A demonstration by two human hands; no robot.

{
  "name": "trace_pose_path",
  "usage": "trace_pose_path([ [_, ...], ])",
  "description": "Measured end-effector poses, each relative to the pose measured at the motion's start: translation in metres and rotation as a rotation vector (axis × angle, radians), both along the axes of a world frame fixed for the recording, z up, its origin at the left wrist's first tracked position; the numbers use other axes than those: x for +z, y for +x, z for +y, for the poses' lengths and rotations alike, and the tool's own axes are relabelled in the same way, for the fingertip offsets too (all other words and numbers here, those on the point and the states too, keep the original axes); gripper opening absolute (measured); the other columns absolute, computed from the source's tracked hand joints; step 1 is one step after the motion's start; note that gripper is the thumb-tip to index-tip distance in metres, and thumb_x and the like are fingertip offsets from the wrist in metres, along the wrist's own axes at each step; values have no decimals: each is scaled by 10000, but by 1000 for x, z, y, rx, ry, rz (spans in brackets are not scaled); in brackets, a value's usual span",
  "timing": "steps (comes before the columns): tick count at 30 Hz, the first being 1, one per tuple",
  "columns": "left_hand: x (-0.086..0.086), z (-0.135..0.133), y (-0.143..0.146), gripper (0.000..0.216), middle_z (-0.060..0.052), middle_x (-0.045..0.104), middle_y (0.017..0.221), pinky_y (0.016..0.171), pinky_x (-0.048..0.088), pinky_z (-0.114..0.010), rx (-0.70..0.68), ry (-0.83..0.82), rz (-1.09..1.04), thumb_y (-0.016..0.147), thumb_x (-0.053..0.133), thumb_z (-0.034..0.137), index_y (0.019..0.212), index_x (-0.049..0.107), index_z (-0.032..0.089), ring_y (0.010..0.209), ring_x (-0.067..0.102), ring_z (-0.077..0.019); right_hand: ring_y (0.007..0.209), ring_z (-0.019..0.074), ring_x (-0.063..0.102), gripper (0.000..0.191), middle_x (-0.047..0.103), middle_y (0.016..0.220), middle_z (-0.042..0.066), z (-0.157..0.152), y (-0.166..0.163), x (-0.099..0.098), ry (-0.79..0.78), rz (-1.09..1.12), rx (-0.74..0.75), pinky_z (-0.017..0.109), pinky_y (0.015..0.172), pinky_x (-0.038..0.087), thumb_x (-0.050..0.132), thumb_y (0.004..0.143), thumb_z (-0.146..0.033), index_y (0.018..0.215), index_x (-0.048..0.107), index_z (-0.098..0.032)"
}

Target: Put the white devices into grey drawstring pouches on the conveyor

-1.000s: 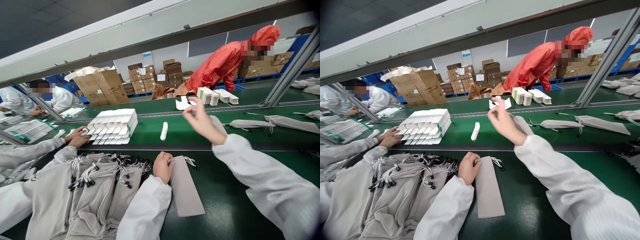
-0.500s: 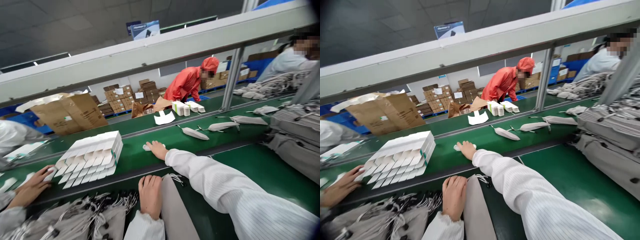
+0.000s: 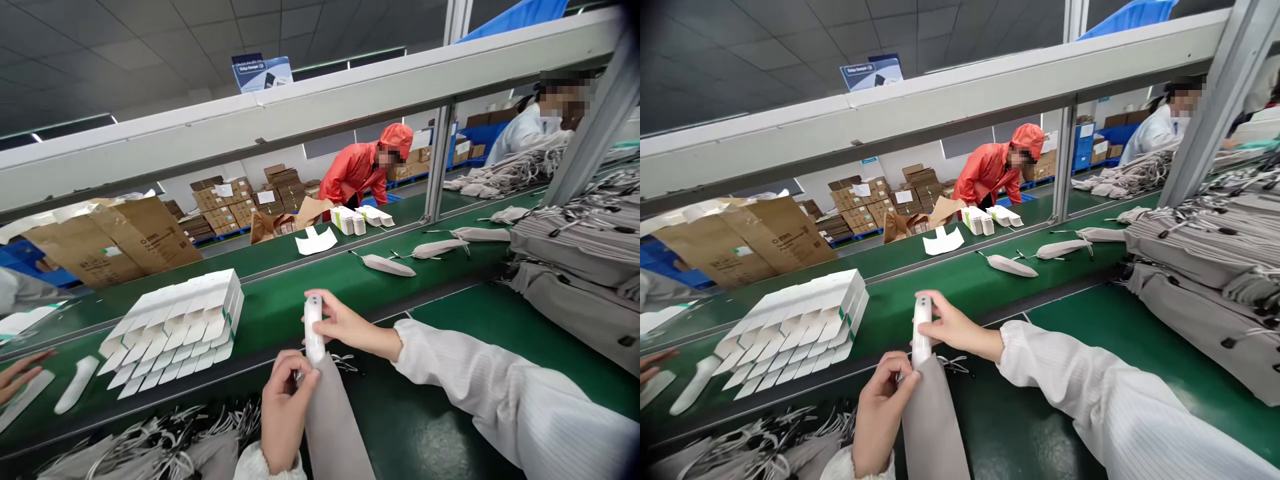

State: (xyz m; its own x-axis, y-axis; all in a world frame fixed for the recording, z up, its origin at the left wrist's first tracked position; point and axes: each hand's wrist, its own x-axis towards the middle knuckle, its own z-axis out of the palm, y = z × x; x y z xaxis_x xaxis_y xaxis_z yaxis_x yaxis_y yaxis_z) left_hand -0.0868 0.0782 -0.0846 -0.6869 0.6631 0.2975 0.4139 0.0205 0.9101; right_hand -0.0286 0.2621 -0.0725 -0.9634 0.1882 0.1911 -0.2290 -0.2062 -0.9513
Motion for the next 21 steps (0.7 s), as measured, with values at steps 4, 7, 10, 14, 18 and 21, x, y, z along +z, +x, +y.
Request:
trace_pose_path([
  [4,11,-1,9,190,-73,540,1089,825,435,-229,111,98,-72,777,747,321,720,633,180,1109,510,-209,1027,189,591,337,627,1070,71,-12,14,-7,388,0,62,359,926,475,501,960,-474,1002,673,-187],
  [7,19,-11,8,254,-58,565,1033,719,444,-185,114,134,-195,748,786,349,712,612,168,972,554,-159,614,92,477,237,521,700,-27,-15,36,1,285,-101,151,233,590,430,551,948,-420,986,630,-201],
  [10,28,-23,2,337,36,471,741,461,288,-145,221,240,-392,740,796,431,770,565,187,548,390,-48,438,44,118,158,198,552,-119,-10,69,24,-85,-137,166,180,427,169,606,927,-351,940,508,-228],
  [14,28,-26,-2,372,53,435,736,417,190,-149,189,309,-476,797,714,531,891,560,206,483,257,-31,423,38,69,130,143,561,-120,10,96,67,-247,28,29,187,423,157,580,954,-300,924,468,-239],
  [18,-6,-20,10,399,-2,551,799,506,382,-189,89,-18,-192,816,673,558,978,621,198,556,419,-79,428,55,153,128,170,585,-107,39,66,93,-156,353,-404,188,440,226,585,927,-284,928,463,-244],
  [21,-49,-15,22,402,-59,628,859,575,488,-249,6,-230,44,823,628,593,902,673,201,616,538,-144,430,86,314,93,275,558,-101,68,27,95,173,511,-758,217,490,361,468,964,-331,921,462,-249],
])
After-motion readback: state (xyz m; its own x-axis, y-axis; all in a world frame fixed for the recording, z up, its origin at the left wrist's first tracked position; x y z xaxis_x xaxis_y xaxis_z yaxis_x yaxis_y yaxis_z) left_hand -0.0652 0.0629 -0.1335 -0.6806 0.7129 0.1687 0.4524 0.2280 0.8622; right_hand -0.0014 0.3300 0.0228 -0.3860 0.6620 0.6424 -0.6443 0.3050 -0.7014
